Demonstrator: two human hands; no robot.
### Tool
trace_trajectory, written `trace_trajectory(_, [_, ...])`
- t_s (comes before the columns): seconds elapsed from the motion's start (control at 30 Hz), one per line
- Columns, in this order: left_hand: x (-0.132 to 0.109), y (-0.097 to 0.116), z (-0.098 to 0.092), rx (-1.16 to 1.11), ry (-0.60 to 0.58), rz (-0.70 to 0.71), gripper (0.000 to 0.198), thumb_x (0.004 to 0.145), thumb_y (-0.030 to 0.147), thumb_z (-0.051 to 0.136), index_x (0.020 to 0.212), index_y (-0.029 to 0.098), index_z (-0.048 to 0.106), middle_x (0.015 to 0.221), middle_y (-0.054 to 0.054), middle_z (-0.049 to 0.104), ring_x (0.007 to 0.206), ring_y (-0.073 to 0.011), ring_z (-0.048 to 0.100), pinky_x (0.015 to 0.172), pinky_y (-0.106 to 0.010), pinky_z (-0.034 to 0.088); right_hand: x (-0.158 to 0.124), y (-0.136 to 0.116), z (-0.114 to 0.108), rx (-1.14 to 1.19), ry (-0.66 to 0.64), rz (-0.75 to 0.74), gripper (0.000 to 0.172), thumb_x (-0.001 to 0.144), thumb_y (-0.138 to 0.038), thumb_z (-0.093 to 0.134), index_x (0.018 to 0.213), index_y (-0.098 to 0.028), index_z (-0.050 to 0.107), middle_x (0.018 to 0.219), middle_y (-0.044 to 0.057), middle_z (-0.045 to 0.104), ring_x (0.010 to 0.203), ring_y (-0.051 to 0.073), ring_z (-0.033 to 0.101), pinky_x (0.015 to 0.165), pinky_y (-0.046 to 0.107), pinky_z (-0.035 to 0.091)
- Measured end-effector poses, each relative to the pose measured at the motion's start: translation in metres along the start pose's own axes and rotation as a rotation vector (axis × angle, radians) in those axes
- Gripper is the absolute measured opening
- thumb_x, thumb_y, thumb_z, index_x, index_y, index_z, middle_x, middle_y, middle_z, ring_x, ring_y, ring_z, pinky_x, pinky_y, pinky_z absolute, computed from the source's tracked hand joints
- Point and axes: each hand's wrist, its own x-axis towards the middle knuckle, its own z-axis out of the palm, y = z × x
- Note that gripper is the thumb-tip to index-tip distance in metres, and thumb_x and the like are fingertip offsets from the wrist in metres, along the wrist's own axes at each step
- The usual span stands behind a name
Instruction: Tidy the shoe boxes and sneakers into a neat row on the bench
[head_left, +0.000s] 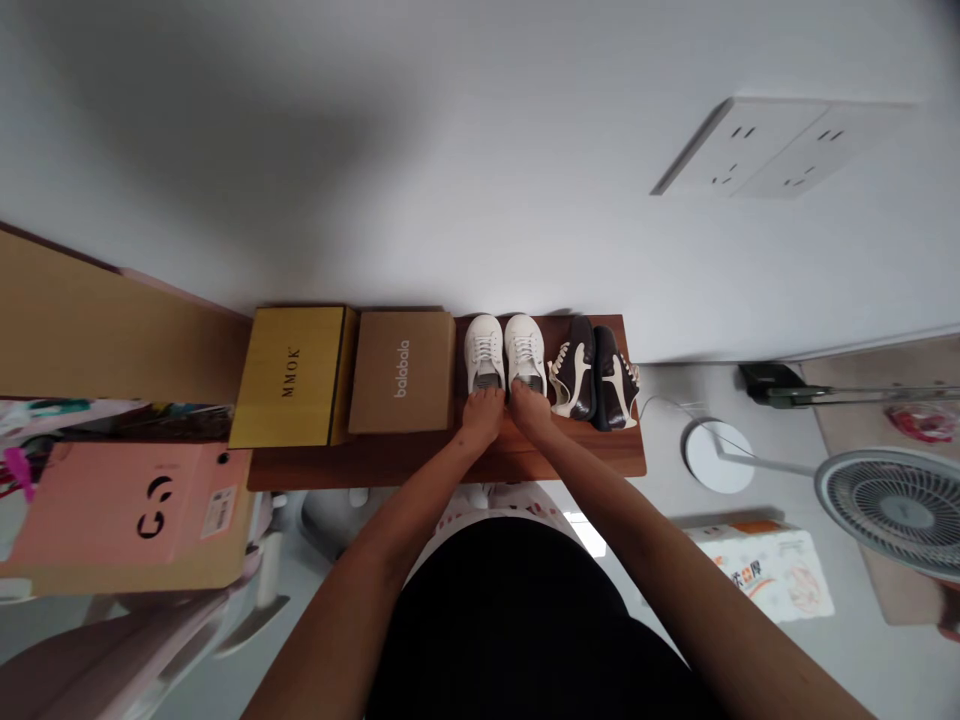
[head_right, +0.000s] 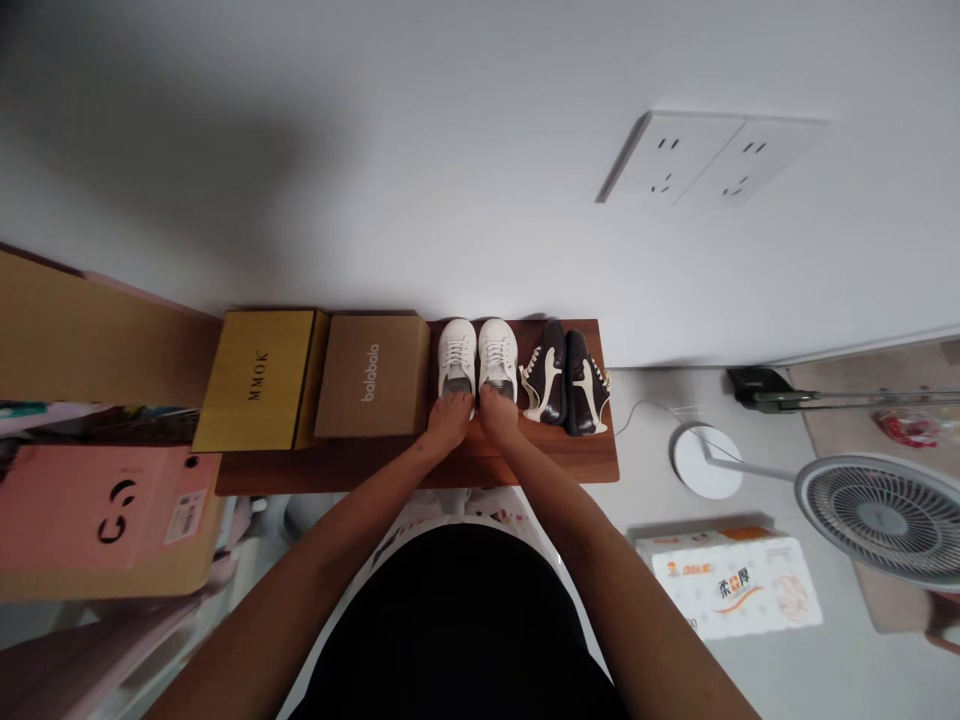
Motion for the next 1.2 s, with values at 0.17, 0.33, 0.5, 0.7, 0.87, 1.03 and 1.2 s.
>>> trace_trajectory(0.17, [0.001,0.0,0.003,-0.013,-0.041,-0.024,0.034,0.099,0.011,0.032,0.117,0.01,0.062,0.112,-0.018,0.067,0.116,-0.0292,0.062,0.103,-0.039,0.042,-0.001,-0.003,0.002,0.003,0.002,-0.013,0.027,0.104,-0.016,0.031,0.118,-0.016,0.054,0.111,0.018,0.072,0.099,0.023,0.072,0.081,0.031,0.053])
trace_trajectory(0.33, [-0.005,-0.002,-0.001,0.027,-0.046,-0.018,0.035,0.098,0.01,0.03,0.117,0.009,0.06,0.113,-0.02,0.067,0.117,-0.0303,0.061,0.101,-0.039,0.042,-0.006,-0.006,-0.004,0.0,0.021,-0.039,0.028,0.102,-0.013,0.032,0.12,-0.012,0.054,0.112,0.02,0.07,0.102,0.023,0.068,0.085,0.031,0.051])
trace_trajectory(0.5, [-0.012,0.006,-0.014,0.007,0.011,-0.077,0.029,0.096,0.02,0.049,0.123,0.011,0.055,0.117,-0.019,0.064,0.119,-0.0316,0.059,0.101,-0.04,0.043,-0.028,0.02,-0.012,0.112,0.127,-0.197,0.026,0.099,-0.025,0.05,0.121,-0.013,0.058,0.124,0.02,0.063,0.115,0.029,0.059,0.098,0.039,0.046])
trace_trajectory(0.7, [-0.01,0.053,0.002,-0.356,0.108,0.139,0.037,0.094,0.022,0.055,0.131,0.017,0.052,0.128,-0.013,0.062,0.123,-0.0256,0.058,0.108,-0.043,0.044,-0.069,0.119,0.006,0.418,0.457,-0.089,0.027,0.098,-0.031,0.051,0.117,-0.016,0.064,0.114,0.015,0.066,0.11,0.029,0.058,0.1,0.042,0.046])
trace_trajectory(0.87, [0.012,0.101,0.038,-0.501,0.061,0.143,0.057,0.089,0.018,0.063,0.142,0.014,0.043,0.139,-0.02,0.056,0.135,-0.0275,0.051,0.112,-0.043,0.042,-0.083,0.195,0.032,0.438,0.64,0.159,0.032,0.094,-0.036,0.057,0.118,-0.017,0.063,0.115,0.017,0.065,0.113,0.031,0.057,0.1,0.046,0.045])
trace_trajectory(1.03, [0.039,0.12,0.058,-0.402,-0.069,-0.003,0.046,0.087,0.019,0.069,0.129,0.01,0.052,0.128,-0.02,0.061,0.126,-0.0288,0.058,0.105,-0.041,0.045,-0.071,0.225,0.045,0.496,0.546,0.216,0.053,0.075,-0.048,0.076,0.114,-0.014,0.062,0.111,0.014,0.065,0.107,0.03,0.059,0.092,0.042,0.049])
trace_trajectory(1.2, [0.051,0.118,0.062,-0.36,-0.072,-0.016,0.038,0.085,0.024,0.075,0.117,0.012,0.057,0.123,-0.018,0.064,0.122,-0.029,0.061,0.1,-0.038,0.047,-0.06,0.23,0.041,0.607,0.308,0.211,0.039,0.066,-0.051,0.08,0.08,-0.022,0.058,0.077,-0.002,0.062,0.077,0.02,0.059,0.071,0.03,0.048])
